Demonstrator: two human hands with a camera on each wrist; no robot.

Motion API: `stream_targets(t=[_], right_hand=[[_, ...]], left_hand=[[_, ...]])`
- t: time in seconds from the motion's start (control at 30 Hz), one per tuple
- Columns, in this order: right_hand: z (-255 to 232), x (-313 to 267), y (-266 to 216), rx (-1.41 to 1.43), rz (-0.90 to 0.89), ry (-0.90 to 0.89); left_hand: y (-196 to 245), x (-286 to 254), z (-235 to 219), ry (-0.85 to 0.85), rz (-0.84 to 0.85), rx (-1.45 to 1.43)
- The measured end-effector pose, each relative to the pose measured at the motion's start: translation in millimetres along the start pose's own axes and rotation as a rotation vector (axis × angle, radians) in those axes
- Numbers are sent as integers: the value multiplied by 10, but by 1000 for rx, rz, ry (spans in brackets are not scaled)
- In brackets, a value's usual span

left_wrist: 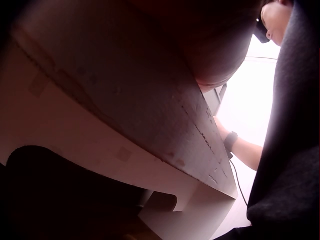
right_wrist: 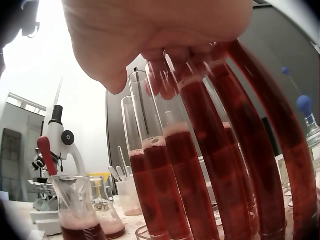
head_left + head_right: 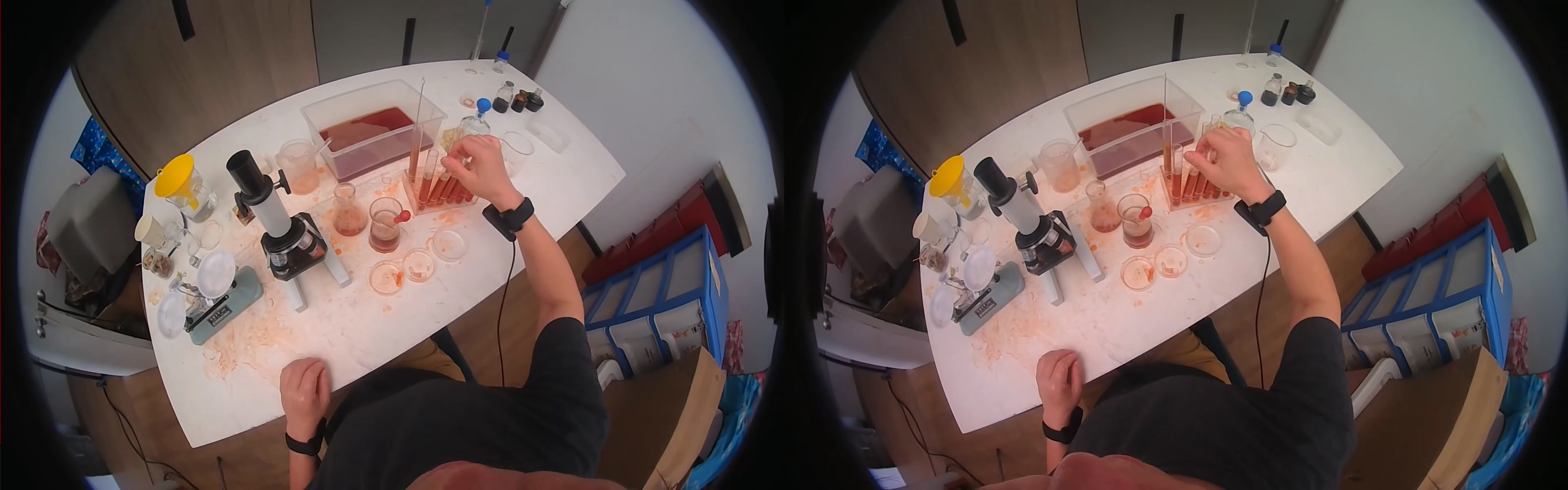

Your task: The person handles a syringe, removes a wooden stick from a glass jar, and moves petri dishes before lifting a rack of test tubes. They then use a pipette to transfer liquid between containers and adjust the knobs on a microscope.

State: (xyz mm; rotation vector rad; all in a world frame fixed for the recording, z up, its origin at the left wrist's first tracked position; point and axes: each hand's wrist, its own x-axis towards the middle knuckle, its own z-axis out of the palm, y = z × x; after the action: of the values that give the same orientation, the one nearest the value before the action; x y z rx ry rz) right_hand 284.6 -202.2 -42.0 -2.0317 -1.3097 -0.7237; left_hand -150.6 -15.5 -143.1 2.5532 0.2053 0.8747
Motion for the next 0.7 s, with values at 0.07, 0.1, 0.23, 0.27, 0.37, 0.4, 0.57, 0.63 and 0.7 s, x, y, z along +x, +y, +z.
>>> stream_targets(t=[0.07, 0.1, 0.23, 0.27, 0.37, 0.4, 0.57, 0.63, 0.7], right_hand=[[-25, -2, -14, 6, 9, -13], [-35, -2, -19, 8, 13, -20], [-31, -22, -3, -11, 4, -13], [-28, -26, -11, -11, 5, -10], [-33, -25, -27, -16, -4, 1], [-35, -23, -33, -17, -9, 4], [-36, -25, -56, -18, -16, 17], [-39, -32, -60, -22, -13, 11], [-49, -34, -70, -28, -4, -9]], left_hand=[[0, 2, -3, -1, 3, 0], [-2, 2, -2, -2, 3, -2], [-6, -2, 3, 2, 2, -2], [-6, -3, 3, 2, 3, -3], [-8, -1, 3, 3, 4, -5], [-11, -4, 4, 3, 4, -3], [-9, -6, 6, 4, 2, 0], [-6, -3, 7, 5, 0, 0], [-14, -12, 14, 6, 0, 2]])
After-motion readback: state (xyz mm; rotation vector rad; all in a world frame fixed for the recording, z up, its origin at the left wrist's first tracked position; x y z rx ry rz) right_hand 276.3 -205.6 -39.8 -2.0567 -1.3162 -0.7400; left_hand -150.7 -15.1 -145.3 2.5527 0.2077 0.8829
